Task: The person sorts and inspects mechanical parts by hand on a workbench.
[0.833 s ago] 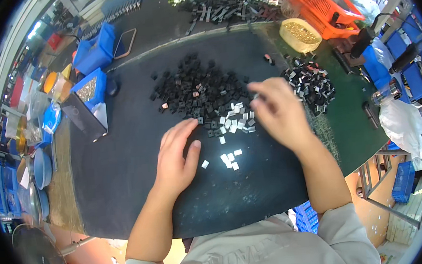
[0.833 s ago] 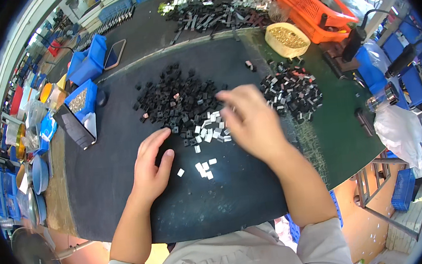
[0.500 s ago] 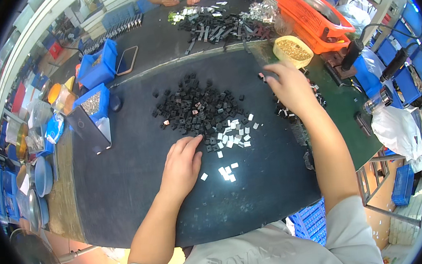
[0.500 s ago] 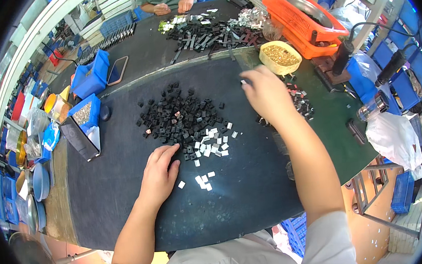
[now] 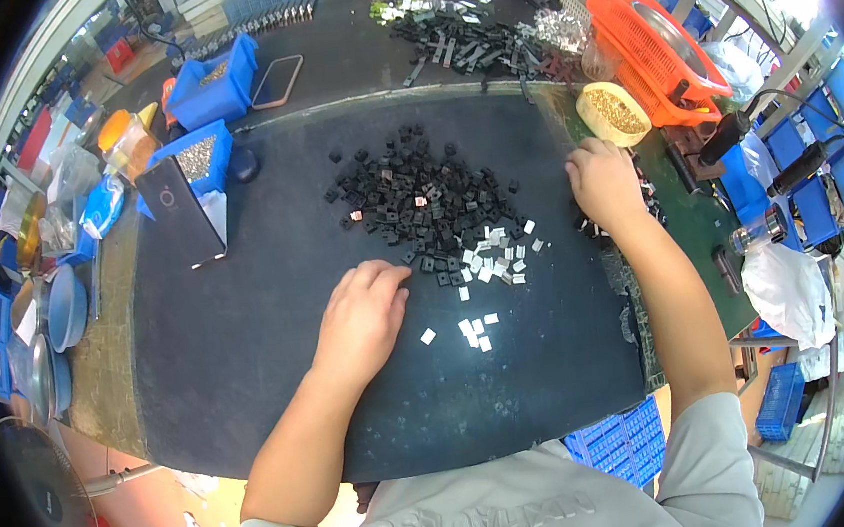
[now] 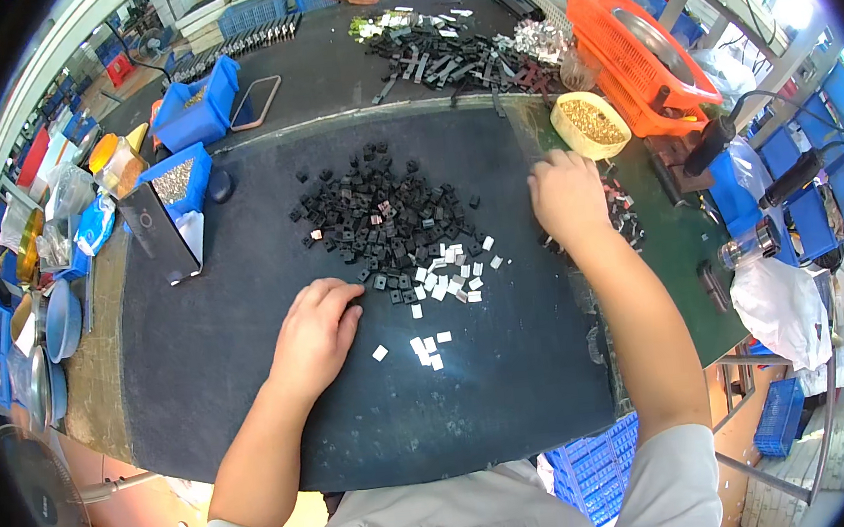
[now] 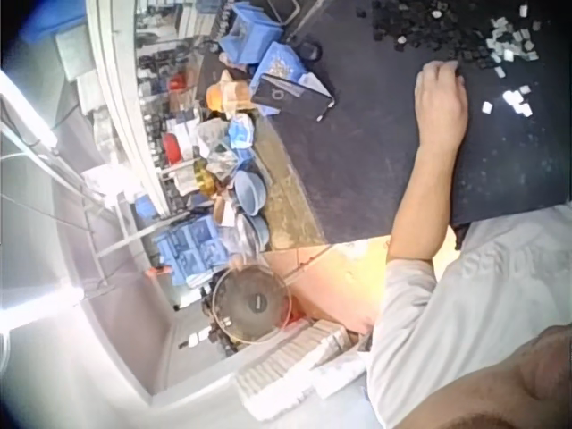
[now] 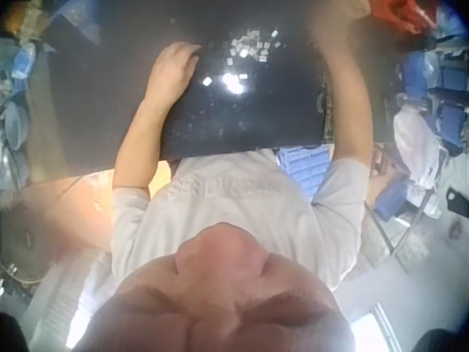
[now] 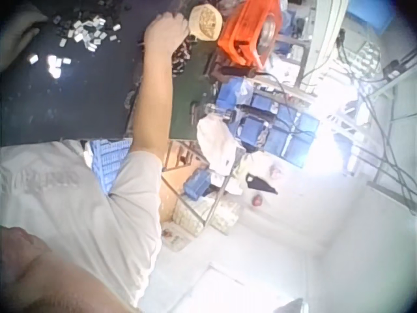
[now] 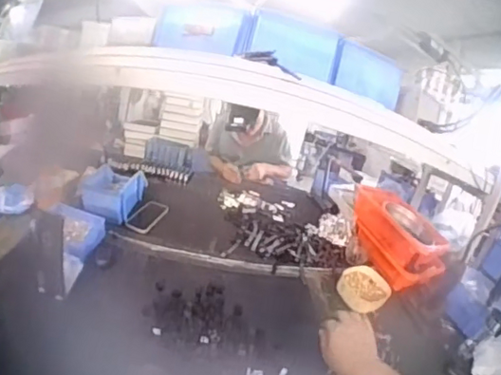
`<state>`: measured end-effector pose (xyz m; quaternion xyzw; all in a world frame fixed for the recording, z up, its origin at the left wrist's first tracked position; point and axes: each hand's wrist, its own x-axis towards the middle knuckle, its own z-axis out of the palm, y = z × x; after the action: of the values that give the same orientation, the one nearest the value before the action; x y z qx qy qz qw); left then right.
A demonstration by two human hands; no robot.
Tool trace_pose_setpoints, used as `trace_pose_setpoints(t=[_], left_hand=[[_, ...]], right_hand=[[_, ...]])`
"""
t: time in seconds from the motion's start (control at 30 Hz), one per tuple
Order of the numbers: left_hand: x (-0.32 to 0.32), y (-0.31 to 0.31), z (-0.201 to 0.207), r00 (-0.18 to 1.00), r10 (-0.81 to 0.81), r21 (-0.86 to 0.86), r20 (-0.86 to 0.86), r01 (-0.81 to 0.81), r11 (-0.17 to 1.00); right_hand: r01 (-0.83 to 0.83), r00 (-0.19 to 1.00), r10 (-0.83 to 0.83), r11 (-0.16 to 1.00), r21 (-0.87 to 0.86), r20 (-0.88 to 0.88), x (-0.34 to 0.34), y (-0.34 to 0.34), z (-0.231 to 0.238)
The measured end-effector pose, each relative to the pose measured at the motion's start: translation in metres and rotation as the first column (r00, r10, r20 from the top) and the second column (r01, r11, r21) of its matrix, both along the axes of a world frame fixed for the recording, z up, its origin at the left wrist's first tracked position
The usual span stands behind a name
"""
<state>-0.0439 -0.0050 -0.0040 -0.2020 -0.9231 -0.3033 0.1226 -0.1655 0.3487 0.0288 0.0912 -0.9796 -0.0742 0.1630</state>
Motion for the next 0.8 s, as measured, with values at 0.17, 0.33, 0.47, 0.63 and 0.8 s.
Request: trace_pose_setpoints(t=[0.17,0.33,0.47,0.63,0.8], left_hand=[[-0.001,-0.003,0.001,0.996,0.087,-0.019,0.027,-0.086,0.996],[-0.001,-0.01,0.001,0.992,0.127,-0.056,-0.008,-0.127,0.99],[0.0,-0.001,0.004,0.994,-0.026,0.264,0.104,-0.002,0.965],[0.013,0.01,0.004,0.963,-0.144,0.492,0.23,0.013,0.87],[0.015,0.015,0.01,0.895,-0.264,0.71,0.361,-0.079,0.7]], right_hand=[[-0.052,0.989,0.097,0.934,-0.354,0.111,0.054,-0.05,-0.002],[-0.053,0.987,0.122,0.867,-0.496,0.107,0.071,-0.064,-0.03],[-0.189,0.932,0.357,0.629,-0.754,0.065,0.093,-0.077,-0.042],[-0.248,0.894,0.448,0.471,-0.847,-0.013,0.104,-0.094,-0.04],[-0.34,0.906,0.375,0.363,-0.867,-0.198,0.117,-0.086,-0.021]])
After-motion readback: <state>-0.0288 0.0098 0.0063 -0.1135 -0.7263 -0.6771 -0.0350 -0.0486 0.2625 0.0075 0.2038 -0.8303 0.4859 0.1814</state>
